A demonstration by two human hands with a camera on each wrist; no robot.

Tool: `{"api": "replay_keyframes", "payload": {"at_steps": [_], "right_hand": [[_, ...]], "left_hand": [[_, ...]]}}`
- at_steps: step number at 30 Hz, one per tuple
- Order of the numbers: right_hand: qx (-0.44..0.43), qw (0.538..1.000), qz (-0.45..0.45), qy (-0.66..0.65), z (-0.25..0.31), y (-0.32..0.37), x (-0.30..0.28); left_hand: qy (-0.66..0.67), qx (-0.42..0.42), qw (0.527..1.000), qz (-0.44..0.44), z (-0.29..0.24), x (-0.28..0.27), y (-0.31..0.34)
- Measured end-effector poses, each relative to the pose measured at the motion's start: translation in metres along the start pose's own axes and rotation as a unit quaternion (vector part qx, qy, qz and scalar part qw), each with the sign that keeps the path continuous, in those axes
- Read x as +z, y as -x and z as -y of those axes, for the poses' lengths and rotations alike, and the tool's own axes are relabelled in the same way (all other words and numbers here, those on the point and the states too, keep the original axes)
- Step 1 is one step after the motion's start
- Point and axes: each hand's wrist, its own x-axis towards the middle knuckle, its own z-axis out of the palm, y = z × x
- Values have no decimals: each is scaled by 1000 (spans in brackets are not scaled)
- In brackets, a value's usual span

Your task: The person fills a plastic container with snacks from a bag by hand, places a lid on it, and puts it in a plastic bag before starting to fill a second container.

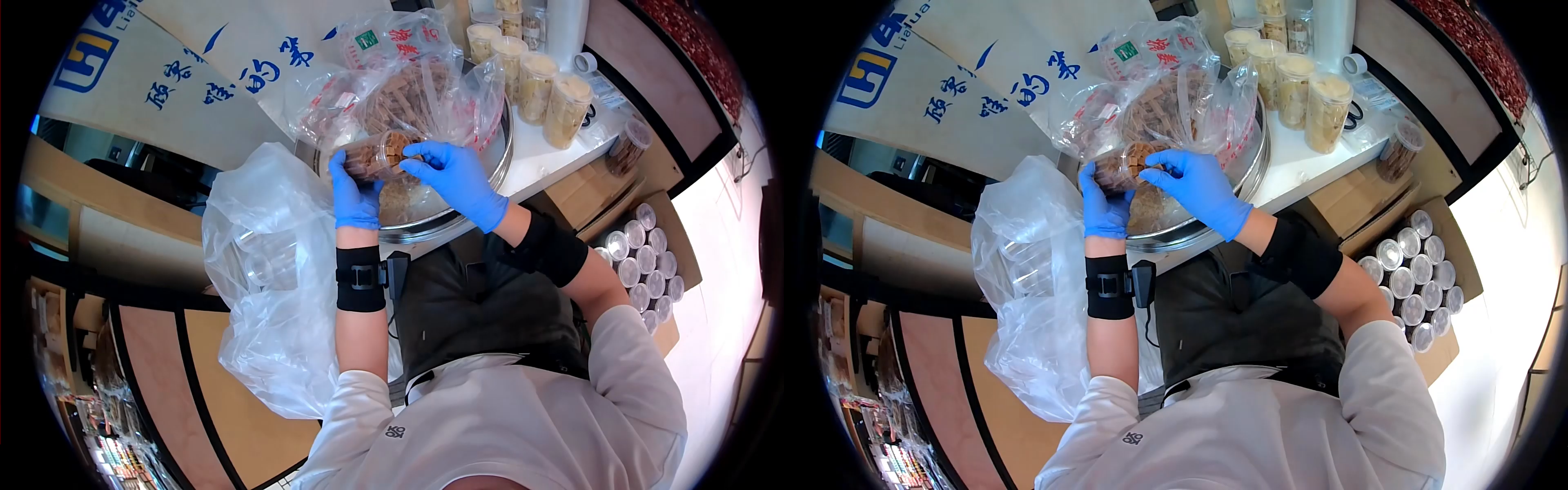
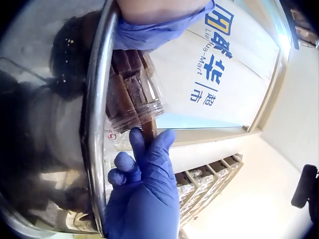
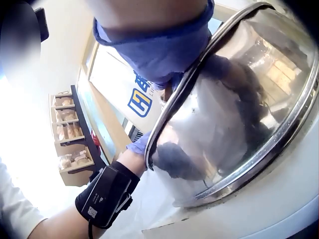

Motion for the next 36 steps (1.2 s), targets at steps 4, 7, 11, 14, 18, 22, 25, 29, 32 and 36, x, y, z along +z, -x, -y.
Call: {"api": "replay_keyframes", "payload": {"at_steps": [4,7,11,14,18,22,25,29,32,36], "right_hand": [[-100,975,-12,200,-6,2,5],[-148,972,-1,180,-2,1,2],[-76,997,18,13,-20,-9,2],[8,991,65,-115,-15,-13,-3],[91,977,106,-158,5,-14,-10],[66,992,87,-66,-10,-18,-5],[29,997,17,67,-12,-14,-2],[-122,976,-108,145,12,-11,4],[-233,944,-81,219,22,-16,10],[-207,941,28,266,31,-40,1]], "left_hand": [[-27,5,1000,2,1,-2,0],[-5,6,1000,-10,1,-2,-2],[2,13,1000,-15,0,-2,-2],[22,15,999,-18,0,1,-1],[-3,-1,1000,-21,2,0,-2],[-49,-8,999,-11,4,-3,-7],[-24,-32,999,3,4,-2,-6],[-28,-44,999,-8,1,7,0],[-26,-29,997,67,3,4,-2],[-26,-99,991,85,3,-2,-1]]}}
